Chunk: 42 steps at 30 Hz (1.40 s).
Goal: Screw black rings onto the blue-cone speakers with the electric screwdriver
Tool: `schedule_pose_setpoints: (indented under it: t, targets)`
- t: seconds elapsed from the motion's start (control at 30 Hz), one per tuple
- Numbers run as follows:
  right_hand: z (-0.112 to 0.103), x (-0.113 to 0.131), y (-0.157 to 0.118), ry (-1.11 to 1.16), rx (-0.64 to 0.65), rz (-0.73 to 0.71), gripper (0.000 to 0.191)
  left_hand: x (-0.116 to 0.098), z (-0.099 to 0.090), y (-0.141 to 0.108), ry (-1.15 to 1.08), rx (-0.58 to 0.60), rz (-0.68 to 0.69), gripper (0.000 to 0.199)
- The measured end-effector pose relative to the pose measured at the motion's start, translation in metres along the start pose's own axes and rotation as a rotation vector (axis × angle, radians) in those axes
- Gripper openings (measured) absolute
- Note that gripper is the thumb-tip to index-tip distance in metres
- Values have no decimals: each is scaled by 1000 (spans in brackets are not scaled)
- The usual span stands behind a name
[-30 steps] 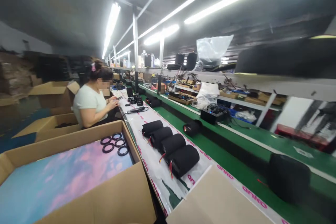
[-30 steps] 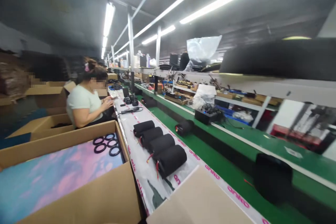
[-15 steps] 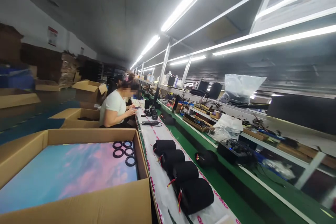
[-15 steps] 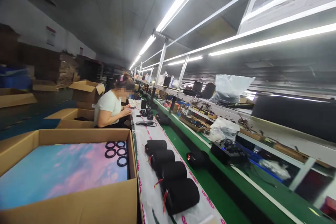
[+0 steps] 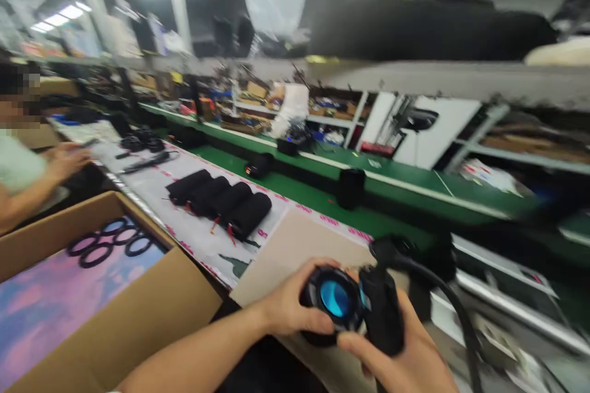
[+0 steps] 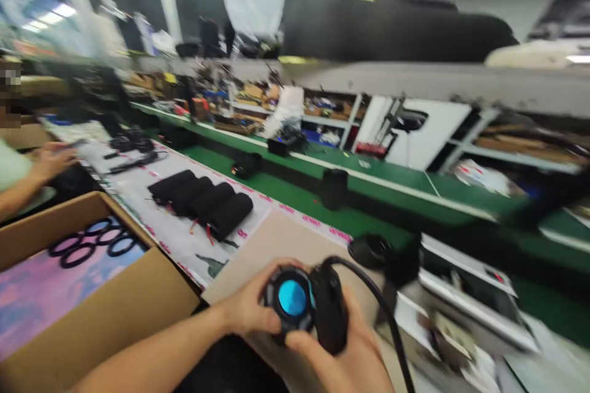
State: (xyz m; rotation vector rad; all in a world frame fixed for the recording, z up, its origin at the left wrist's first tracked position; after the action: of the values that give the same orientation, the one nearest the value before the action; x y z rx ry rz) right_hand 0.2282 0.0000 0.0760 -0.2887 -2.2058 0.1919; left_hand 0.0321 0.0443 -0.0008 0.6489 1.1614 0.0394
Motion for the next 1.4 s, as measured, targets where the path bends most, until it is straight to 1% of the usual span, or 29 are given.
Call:
schedule_pose_setpoints:
  t: [0.03,0.1,0.17,0.3,0.37,0.5,0.57,0.67,0.73,0.77,0.9,0.97,1.07,1.13,1.23,1.33,1.4]
  targets:
    - [2,0,-1,79,56,48,76,-3,0,-2,-5,21,5,112]
    - [3,3,1,139,134,80,83,-8,-1,-4,39,59,15,132]
    - [2,5,4,156,185,80,84,-11,-3,-5,84,68,1,139]
    - [-1,5,4,197,211,17,84,-15,-5,-7,115,85,22,133]
    - [-2,4,1,207,225,0,83,-16,-5,-7,168,92,32,134]
    - [-4,4,-4,184,244,76,77,-16,-4,-8,243,86,42,130]
    - [-5,7,-7,141,229,75,73,-15,-2,-10,266,77,63,125]
    - [-5,15,-13,67,161,-39,70,-12,-1,-13,286,42,104,123]
    - [-4,18,-16,59,127,-114,67,-12,0,-15,275,23,113,123]
    - [-4,18,-18,56,122,-125,66,-12,1,-15,271,22,104,123]
    - [-5,17,-16,20,151,-75,67,-18,1,-10,265,55,31,122]
    - [-9,20,-13,-6,151,-94,65,-20,1,-7,262,58,21,124]
    - [-16,25,-6,-40,168,-140,73,-19,0,-6,286,28,38,126]
    - [-20,27,-1,-50,220,-159,77,-16,-1,-8,307,15,59,121]
    - [-24,31,6,-89,298,-201,76,-12,-2,-13,306,11,95,112]
    - [-26,33,12,-106,302,-214,80,-11,0,-14,270,9,119,97]
    - [-25,33,13,-89,303,-215,76,-13,2,-11,267,14,139,86]
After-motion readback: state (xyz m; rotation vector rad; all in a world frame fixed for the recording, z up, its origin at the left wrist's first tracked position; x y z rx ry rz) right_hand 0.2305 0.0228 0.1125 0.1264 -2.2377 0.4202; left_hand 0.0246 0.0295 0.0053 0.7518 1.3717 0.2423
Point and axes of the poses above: each hand's wrist, its own y-axis towards the middle knuckle, its own z-axis out of the palm, x = y × z, the point moved 3 cm from there along y, towards the middle knuckle, and after that the axes turned 14 degrees about z, right-handed, at the moved point
